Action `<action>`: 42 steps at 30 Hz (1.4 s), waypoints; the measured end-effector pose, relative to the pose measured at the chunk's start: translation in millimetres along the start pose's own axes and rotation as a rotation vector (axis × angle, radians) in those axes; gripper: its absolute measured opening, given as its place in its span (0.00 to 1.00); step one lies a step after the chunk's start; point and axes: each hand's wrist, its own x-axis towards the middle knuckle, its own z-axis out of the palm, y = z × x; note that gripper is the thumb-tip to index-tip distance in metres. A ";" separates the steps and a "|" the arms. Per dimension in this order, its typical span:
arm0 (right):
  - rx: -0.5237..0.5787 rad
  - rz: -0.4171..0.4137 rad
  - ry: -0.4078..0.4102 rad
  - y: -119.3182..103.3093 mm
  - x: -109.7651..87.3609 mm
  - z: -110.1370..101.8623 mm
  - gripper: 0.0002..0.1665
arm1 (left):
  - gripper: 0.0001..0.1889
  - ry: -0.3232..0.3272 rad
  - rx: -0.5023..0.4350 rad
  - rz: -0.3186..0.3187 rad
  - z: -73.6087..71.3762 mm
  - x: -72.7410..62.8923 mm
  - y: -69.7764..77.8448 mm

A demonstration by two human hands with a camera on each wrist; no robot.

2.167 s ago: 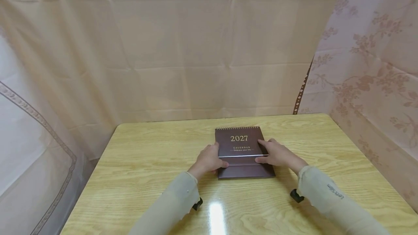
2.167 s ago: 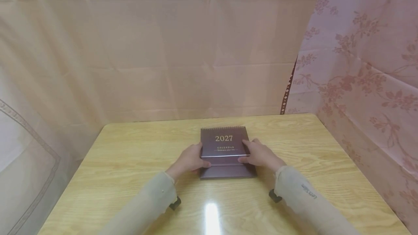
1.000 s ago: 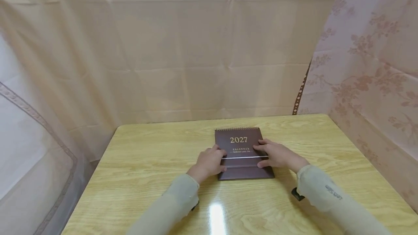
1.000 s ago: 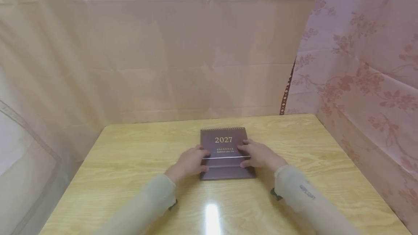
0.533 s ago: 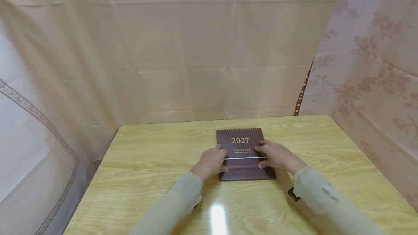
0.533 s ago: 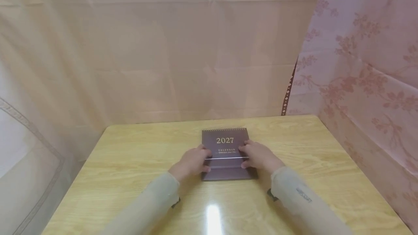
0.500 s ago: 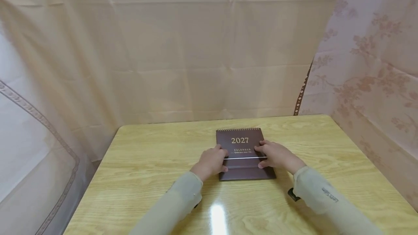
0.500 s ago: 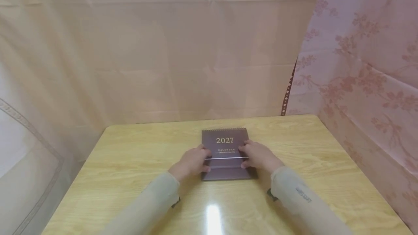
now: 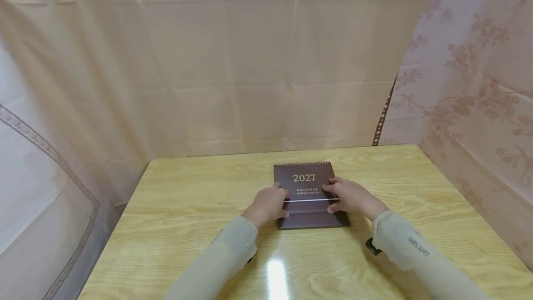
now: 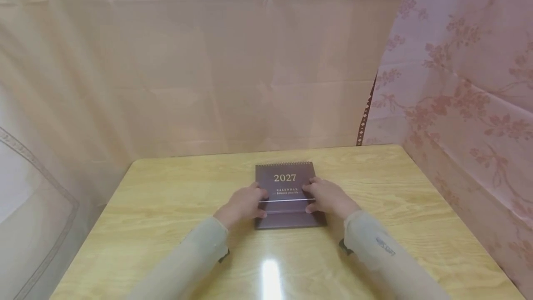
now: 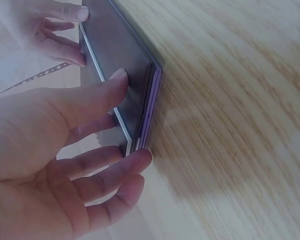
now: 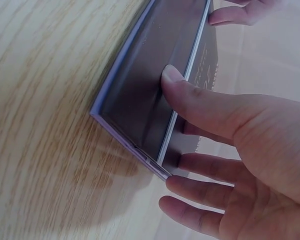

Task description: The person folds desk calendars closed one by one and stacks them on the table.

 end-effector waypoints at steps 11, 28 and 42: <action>0.015 0.005 -0.014 -6.9 -3.0 -3.1 0.43 | 0.24 -0.024 0.000 -0.010 0.9 -3.6 0.0; 0.032 0.012 -0.021 -5.0 -3.6 -2.6 0.43 | 0.24 -0.012 0.028 0.018 0.6 -10.3 -0.8; 0.004 -0.017 -0.003 -3.9 -5.6 -1.0 0.42 | 0.25 -0.021 0.048 0.017 3.0 -9.4 -2.4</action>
